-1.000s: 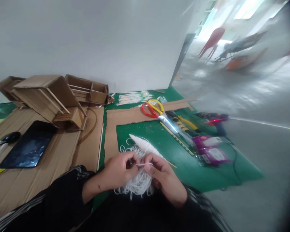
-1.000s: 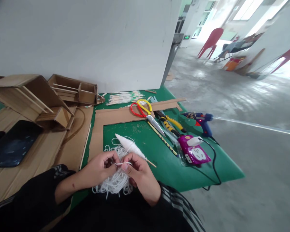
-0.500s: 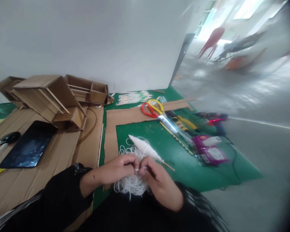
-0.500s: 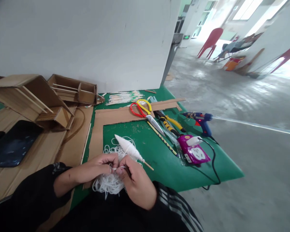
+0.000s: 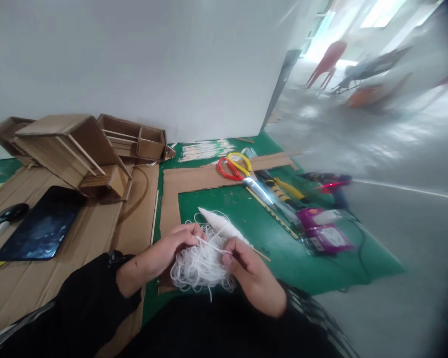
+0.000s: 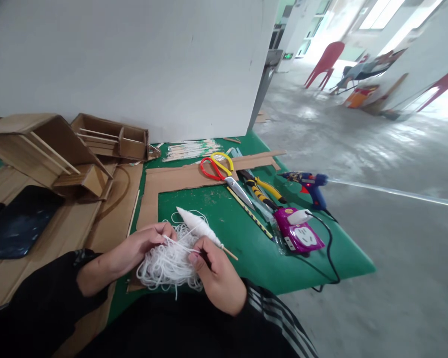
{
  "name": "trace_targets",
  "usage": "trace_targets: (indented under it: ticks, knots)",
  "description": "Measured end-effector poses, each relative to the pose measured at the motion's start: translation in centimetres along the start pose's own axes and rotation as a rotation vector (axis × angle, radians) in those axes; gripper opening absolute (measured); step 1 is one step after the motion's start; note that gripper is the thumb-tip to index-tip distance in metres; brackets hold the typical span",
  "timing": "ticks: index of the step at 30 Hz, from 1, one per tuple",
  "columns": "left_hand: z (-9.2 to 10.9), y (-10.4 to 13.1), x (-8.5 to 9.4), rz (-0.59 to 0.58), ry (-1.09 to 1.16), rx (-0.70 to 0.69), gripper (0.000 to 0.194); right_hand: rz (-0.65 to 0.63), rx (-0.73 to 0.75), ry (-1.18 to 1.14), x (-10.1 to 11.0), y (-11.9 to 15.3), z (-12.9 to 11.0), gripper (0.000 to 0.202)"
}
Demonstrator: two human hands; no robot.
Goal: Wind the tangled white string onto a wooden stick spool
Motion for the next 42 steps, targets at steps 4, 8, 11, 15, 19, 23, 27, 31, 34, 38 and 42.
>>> trace_targets:
  ticks: [4,8,11,15,19,23,27,31,34,38,42]
  knots:
    - [-0.6,-0.1,0.4,0.018,0.006,0.037,0.012,0.029,-0.008,-0.06,0.0,0.1,-0.1,0.028]
    - [-0.9,-0.1,0.4,0.019,-0.013,0.044,0.018,0.084,-0.041,-0.081,-0.3,0.0,-0.9,0.022]
    - [-1.1,-0.1,0.3,0.014,-0.007,0.047,0.02,0.113,-0.066,0.002,-0.4,-0.2,-1.4,0.024]
    - [-1.0,-0.1,0.2,0.013,-0.027,0.011,0.019,0.117,-0.083,0.108,-0.6,-0.6,-1.4,0.017]
    - [-0.6,0.0,-0.1,0.001,-0.131,-0.073,0.015,0.119,-0.074,0.082,-0.8,-1.0,-1.5,0.013]
    - [-0.4,0.0,-0.3,-0.003,-0.27,-0.125,0.018,0.157,-0.044,0.019,-0.9,-1.2,-2.0,0.012]
    - [-0.5,0.0,-0.3,0.014,-0.336,-0.16,0.019,0.161,-0.047,-0.012,-1.0,-1.3,-2.0,0.016]
    - [-0.6,0.0,-0.3,0.008,-0.297,-0.127,0.018,0.172,-0.043,0.023,-0.9,-1.2,-1.8,0.021]
    - [-0.7,0.0,-0.4,0.01,-0.286,-0.094,0.021,0.17,-0.045,0.025,-0.7,-1.2,-1.7,0.019]
    - [-1.0,0.0,-0.3,0.03,-0.305,-0.045,0.027,0.165,-0.037,0.013,-0.6,-1.0,-1.7,0.017]
    - [-1.1,0.0,-0.4,0.039,-0.324,-0.038,0.029,0.144,-0.051,0.005,-0.6,-0.9,-1.6,0.018]
Point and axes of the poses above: each hand's wrist, its own y-axis away from the middle knuckle, its own x-axis out of the back of the hand, z = x × y, the point moved 2 cm from there along -y, towards the middle knuckle, and after that the axes turned 11 degrees about x, right-handed, at the moved point
